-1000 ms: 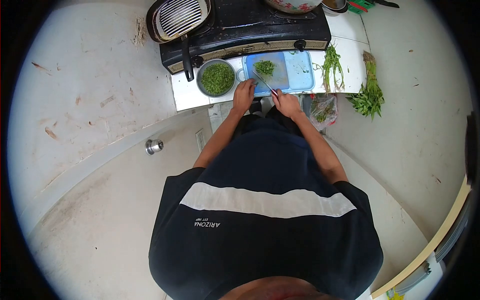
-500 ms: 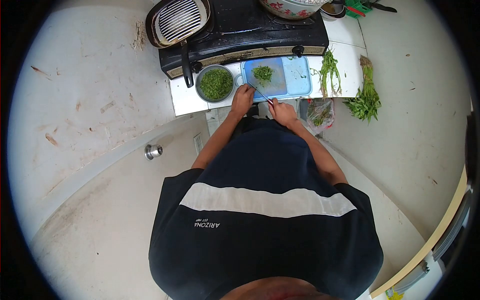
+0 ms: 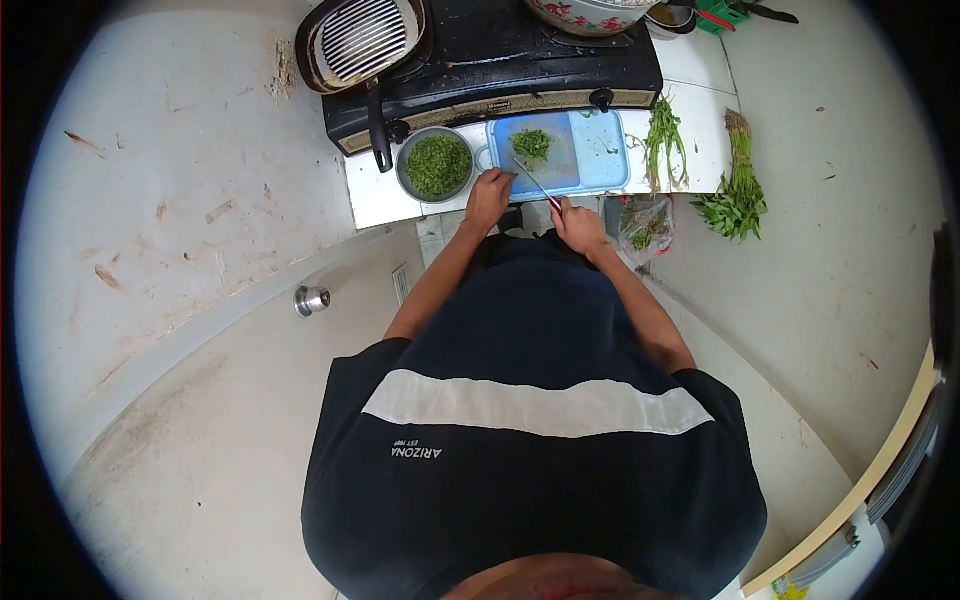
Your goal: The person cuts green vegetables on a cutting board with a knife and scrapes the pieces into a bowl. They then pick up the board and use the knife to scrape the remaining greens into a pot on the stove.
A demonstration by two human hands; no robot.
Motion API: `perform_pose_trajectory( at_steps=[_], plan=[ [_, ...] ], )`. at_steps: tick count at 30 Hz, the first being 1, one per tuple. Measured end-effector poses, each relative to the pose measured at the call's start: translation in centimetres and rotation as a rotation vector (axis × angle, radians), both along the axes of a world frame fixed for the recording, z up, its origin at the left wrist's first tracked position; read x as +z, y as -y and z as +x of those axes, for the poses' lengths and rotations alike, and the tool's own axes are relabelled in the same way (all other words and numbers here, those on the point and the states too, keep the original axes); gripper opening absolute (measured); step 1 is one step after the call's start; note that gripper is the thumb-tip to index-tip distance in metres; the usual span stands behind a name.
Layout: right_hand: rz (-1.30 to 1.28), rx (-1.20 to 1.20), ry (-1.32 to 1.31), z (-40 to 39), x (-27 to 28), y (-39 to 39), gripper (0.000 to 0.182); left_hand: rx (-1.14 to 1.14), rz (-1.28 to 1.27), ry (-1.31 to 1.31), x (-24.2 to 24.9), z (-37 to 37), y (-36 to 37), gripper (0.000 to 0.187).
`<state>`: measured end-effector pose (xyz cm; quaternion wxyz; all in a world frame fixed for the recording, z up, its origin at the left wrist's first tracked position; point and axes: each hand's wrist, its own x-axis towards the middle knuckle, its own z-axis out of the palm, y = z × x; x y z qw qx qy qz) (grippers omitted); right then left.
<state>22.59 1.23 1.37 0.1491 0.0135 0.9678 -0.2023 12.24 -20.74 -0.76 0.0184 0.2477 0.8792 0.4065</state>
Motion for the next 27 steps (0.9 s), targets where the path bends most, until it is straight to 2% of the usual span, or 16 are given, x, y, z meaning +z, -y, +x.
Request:
perform_pose_trajectory(
  at_steps=[15, 27],
  plan=[
    [-0.037, 0.071, -0.02, -2.4, -0.2, 2.1, 0.041, -0.006, 0.016, 0.014, 0.5, 0.0, -0.2, 0.017],
    [-0.066, 0.041, -0.011, -0.7, 0.3, 0.2, 0.039, 0.023, 0.052, 0.055, 0.6, -0.1, -0.1, 0.018]
  ],
)
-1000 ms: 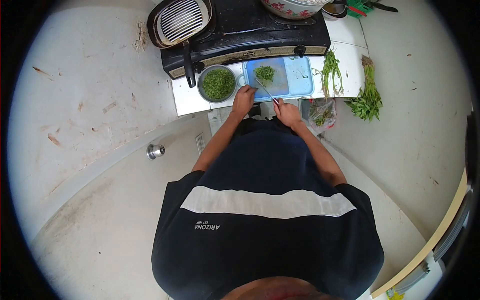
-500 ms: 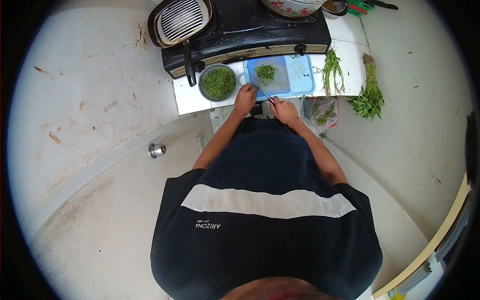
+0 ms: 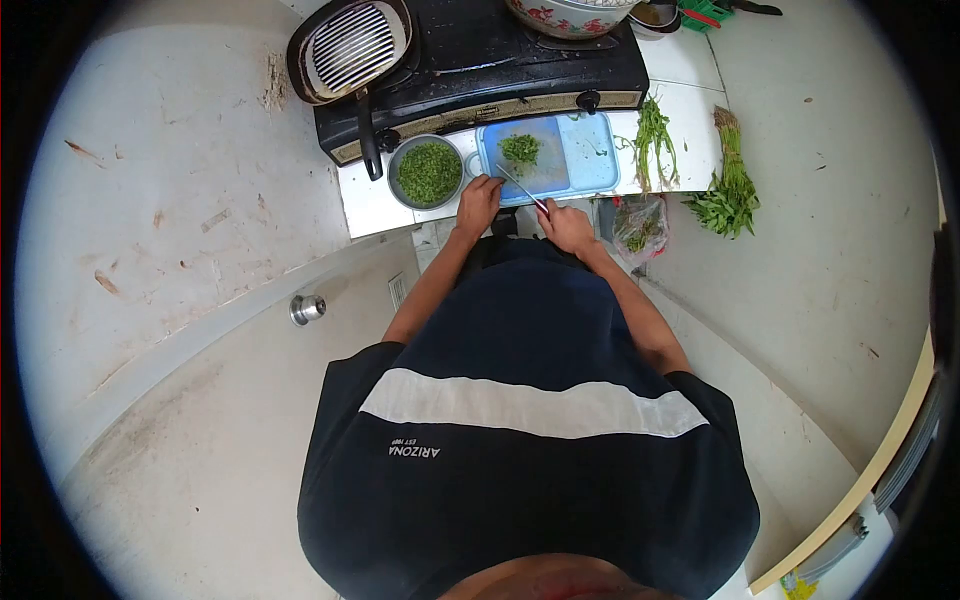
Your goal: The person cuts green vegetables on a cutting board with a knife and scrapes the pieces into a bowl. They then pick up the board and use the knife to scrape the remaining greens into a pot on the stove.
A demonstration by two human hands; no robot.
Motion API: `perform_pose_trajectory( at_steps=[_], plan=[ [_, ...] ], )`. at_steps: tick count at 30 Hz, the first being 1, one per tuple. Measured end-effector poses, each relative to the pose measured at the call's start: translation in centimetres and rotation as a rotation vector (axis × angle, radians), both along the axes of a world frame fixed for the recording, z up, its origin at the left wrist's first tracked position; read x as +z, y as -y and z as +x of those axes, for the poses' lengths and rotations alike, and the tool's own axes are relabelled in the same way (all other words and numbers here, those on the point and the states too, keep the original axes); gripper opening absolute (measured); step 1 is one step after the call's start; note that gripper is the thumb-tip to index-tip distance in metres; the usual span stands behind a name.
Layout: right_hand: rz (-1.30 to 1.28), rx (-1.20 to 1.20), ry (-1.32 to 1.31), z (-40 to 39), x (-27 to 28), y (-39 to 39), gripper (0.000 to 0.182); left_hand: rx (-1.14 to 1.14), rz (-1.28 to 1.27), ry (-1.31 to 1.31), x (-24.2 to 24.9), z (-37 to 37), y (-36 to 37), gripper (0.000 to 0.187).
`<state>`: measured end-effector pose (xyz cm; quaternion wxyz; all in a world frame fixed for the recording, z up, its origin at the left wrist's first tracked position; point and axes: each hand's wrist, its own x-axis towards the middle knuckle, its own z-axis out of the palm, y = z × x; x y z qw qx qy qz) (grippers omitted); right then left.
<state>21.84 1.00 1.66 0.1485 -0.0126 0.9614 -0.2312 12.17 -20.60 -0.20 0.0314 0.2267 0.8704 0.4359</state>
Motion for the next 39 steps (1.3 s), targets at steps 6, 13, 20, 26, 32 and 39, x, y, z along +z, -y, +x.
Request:
perform_pose_trajectory(
  at_steps=[6, 13, 20, 26, 32, 39],
  plan=[
    [-0.022, 0.044, -0.014, -0.1, 0.1, 0.4, 0.038, 0.004, -0.01, -0.018, -0.2, 0.1, 0.3, 0.015],
    [0.037, 0.058, 0.022, -1.9, 0.6, 1.7, 0.04, -0.051, -0.059, -0.049, -0.4, 0.1, 0.6, 0.016],
    [0.02, 0.029, -0.016, -0.3, -0.1, 0.7, 0.04, -0.048, -0.017, -0.067, -0.2, 0.5, 0.6, 0.019],
    [0.002, -0.048, -0.019, 0.5, 0.2, 0.1, 0.042, 0.02, -0.009, -0.002, 0.5, 0.5, 0.2, 0.016],
    [-0.033, 0.002, 0.012, 0.2, 0.6, 0.2, 0.043, 0.014, -0.04, -0.003, 0.1, 0.6, 0.3, 0.014],
    [0.002, 0.06, -0.031, -0.7, -0.2, 1.2, 0.039, -0.011, -0.055, -0.032, -0.1, 0.7, 0.4, 0.017]
  ],
)
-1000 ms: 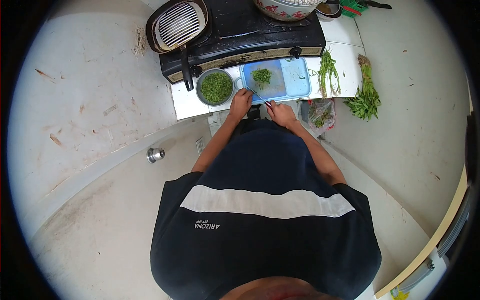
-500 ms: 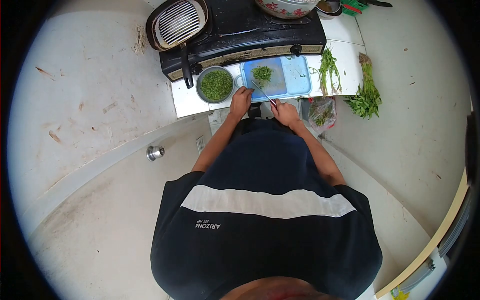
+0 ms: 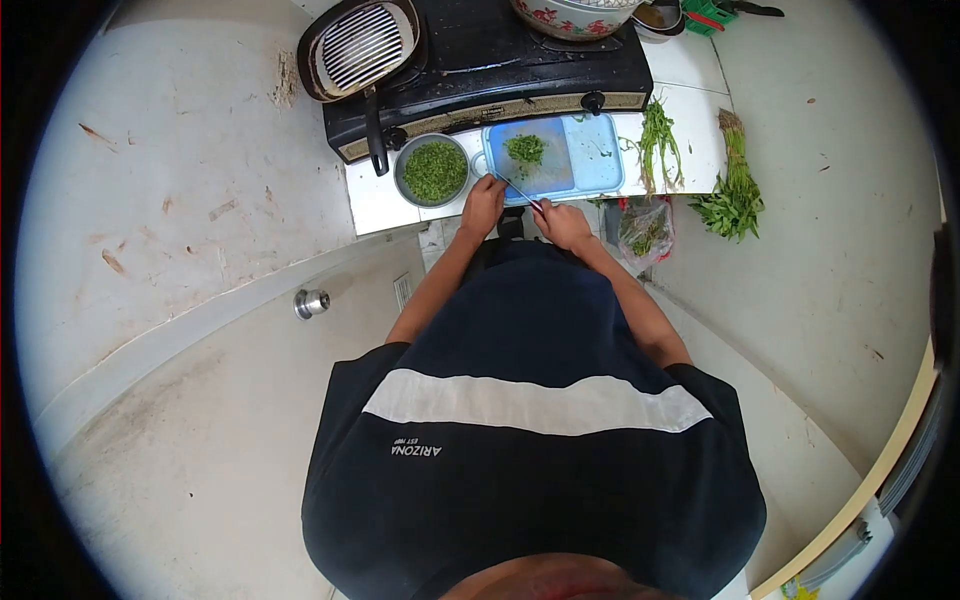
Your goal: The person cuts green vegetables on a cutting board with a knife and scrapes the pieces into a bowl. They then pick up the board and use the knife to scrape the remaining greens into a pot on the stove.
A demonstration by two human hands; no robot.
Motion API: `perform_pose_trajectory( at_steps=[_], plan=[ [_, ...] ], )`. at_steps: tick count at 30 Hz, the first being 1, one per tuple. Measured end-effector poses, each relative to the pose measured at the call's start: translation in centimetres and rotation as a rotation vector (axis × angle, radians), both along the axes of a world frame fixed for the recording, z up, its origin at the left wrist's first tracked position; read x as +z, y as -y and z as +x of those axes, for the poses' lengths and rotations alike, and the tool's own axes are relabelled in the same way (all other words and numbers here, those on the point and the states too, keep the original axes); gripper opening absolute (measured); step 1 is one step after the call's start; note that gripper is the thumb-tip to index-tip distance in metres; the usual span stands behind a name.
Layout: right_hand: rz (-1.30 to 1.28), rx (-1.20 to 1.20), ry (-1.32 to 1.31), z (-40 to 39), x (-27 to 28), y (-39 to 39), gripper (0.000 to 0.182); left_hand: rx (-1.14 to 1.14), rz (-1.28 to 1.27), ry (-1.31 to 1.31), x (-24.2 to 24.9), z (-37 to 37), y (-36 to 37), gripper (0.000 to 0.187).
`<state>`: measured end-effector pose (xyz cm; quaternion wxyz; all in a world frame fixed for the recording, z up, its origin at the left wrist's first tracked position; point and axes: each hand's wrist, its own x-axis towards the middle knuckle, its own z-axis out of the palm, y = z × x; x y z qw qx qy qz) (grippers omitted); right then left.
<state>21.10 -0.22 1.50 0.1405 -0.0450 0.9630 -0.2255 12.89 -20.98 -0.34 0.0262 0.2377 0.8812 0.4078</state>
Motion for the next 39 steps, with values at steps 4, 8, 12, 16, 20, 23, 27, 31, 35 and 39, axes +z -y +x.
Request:
perform_pose_trajectory(
  at_steps=[4, 8, 12, 16, 20, 23, 27, 31, 35, 39],
  plan=[
    [-0.001, 0.01, -0.04, -0.6, -1.0, 0.4, 0.038, -0.014, 0.011, -0.044, -0.3, 0.2, 0.1, 0.018],
    [0.011, -0.008, -0.031, 0.3, -0.6, 0.1, 0.039, -0.023, 0.017, -0.071, -0.6, 0.2, 0.2, 0.019],
    [0.028, -0.048, -0.003, 1.2, -0.3, -0.7, 0.039, -0.026, 0.017, -0.048, 0.1, -0.1, 0.2, 0.018],
    [0.023, -0.088, 0.03, 0.8, -0.3, -1.0, 0.039, -0.001, 0.017, -0.032, 0.1, 0.0, 0.3, 0.015],
    [-0.032, -0.049, 0.006, 1.1, 0.2, -1.1, 0.04, -0.004, 0.015, -0.004, -0.2, 0.2, 0.3, 0.015],
    [-0.023, -0.008, 0.001, 1.1, 0.8, -0.7, 0.04, 0.002, -0.004, -0.034, -0.6, 0.2, 0.3, 0.015],
    [0.034, 0.035, 0.004, 0.3, 0.3, 0.0, 0.041, -0.011, -0.021, -0.03, -0.3, 0.3, 0.4, 0.016],
    [0.043, 0.05, -0.049, -0.6, -1.0, 0.6, 0.044, -0.027, 0.001, -0.04, -0.6, 0.4, 0.4, 0.017],
    [0.046, 0.062, -0.042, 0.0, -0.7, 0.0, 0.044, -0.039, -0.003, -0.087, -0.7, 0.4, 0.6, 0.017],
    [0.092, 0.045, -0.035, 0.9, 0.1, -1.0, 0.043, -0.059, -0.05, -0.141, -0.4, -0.1, 0.7, 0.016]
  ],
)
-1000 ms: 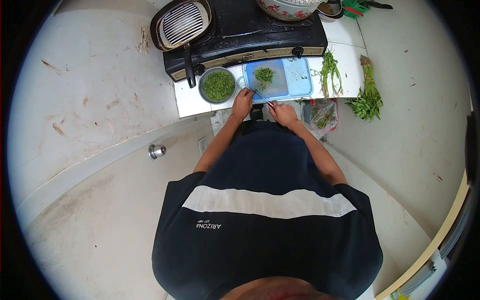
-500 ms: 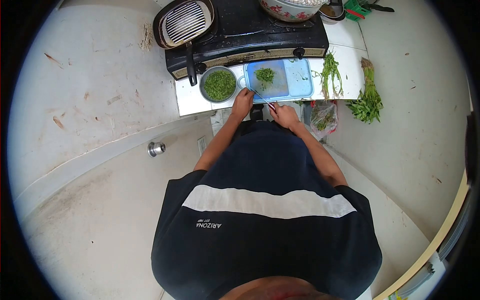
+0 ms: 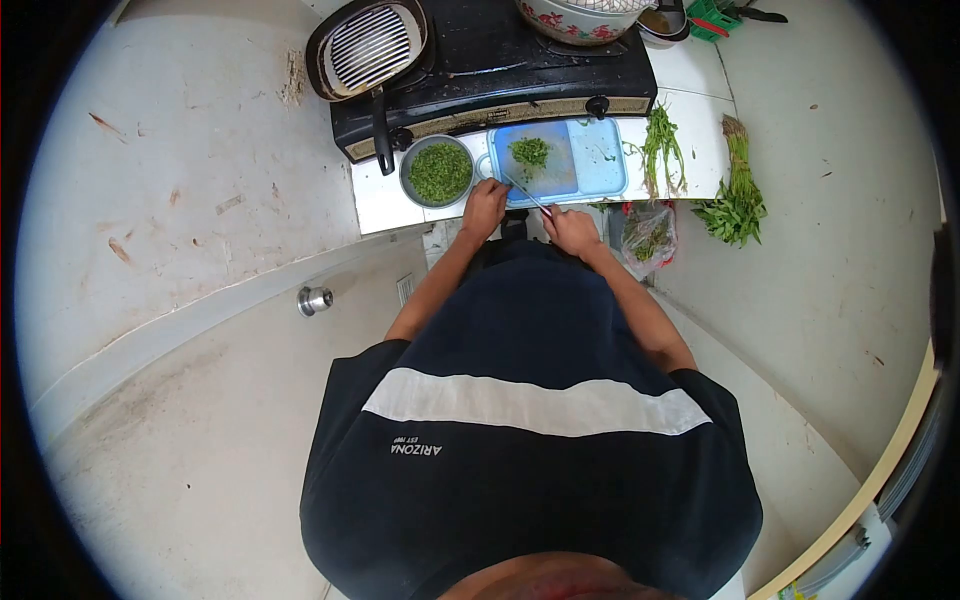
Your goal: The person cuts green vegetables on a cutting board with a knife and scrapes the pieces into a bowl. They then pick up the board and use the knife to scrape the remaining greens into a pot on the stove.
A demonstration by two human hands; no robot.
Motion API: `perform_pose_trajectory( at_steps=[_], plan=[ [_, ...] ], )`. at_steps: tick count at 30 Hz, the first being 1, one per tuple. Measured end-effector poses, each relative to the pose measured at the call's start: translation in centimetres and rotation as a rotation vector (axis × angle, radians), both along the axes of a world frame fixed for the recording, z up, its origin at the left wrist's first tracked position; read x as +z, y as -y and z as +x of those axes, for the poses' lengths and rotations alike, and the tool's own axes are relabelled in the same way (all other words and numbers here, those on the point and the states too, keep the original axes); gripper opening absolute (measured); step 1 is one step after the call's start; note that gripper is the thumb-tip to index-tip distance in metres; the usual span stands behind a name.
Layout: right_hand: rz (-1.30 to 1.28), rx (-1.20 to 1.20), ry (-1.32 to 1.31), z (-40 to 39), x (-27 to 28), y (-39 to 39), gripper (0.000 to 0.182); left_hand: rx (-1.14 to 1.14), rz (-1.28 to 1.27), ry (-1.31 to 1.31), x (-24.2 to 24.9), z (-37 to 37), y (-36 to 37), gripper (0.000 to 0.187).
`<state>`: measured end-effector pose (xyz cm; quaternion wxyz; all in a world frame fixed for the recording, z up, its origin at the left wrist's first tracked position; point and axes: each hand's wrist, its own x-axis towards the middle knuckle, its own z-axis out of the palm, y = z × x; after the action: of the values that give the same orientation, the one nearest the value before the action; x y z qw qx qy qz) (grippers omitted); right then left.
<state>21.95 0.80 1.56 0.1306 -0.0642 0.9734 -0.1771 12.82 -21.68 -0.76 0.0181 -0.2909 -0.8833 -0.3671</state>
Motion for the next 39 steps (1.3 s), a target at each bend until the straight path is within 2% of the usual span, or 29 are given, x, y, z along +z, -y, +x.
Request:
perform_pose_trajectory(
  at_steps=[4, 6, 9, 15, 27, 30, 32, 39],
  plan=[
    [-0.015, -0.071, 0.001, -0.4, 0.2, 0.0, 0.042, 0.05, -0.002, 0.053, 0.1, 0.0, -0.2, 0.014],
    [-0.026, -0.069, 0.087, -0.5, 0.4, 0.0, 0.043, 0.065, -0.002, 0.066, 0.3, 0.0, -0.1, 0.014],
    [-0.068, -0.038, 0.025, 0.0, 1.0, 0.3, 0.039, 0.043, -0.008, 0.053, 0.2, -0.1, 0.2, 0.014],
    [-0.051, -0.01, 0.072, 0.2, 1.0, 0.9, 0.038, 0.019, -0.033, 0.03, 0.3, -0.2, 0.2, 0.01],
    [-0.059, -0.017, 0.064, 0.2, 0.3, 0.7, 0.041, 0.012, -0.073, 0.026, 0.8, -0.1, 0.7, 0.021],
    [-0.041, -0.071, 0.077, 0.3, 0.5, -0.1, 0.042, -0.012, -0.044, 0.069, 1.4, -0.2, 0.7, 0.023],
    [-0.025, -0.096, 0.111, -0.1, 1.0, -0.5, 0.043, 0.009, -0.069, 0.198, 1.9, -0.3, 0.6, 0.025],
    [-0.087, -0.117, 0.141, -0.3, 1.6, -0.5, 0.044, 0.043, -0.007, 0.188, 1.2, -0.6, 0.0, 0.02]
  ],
)
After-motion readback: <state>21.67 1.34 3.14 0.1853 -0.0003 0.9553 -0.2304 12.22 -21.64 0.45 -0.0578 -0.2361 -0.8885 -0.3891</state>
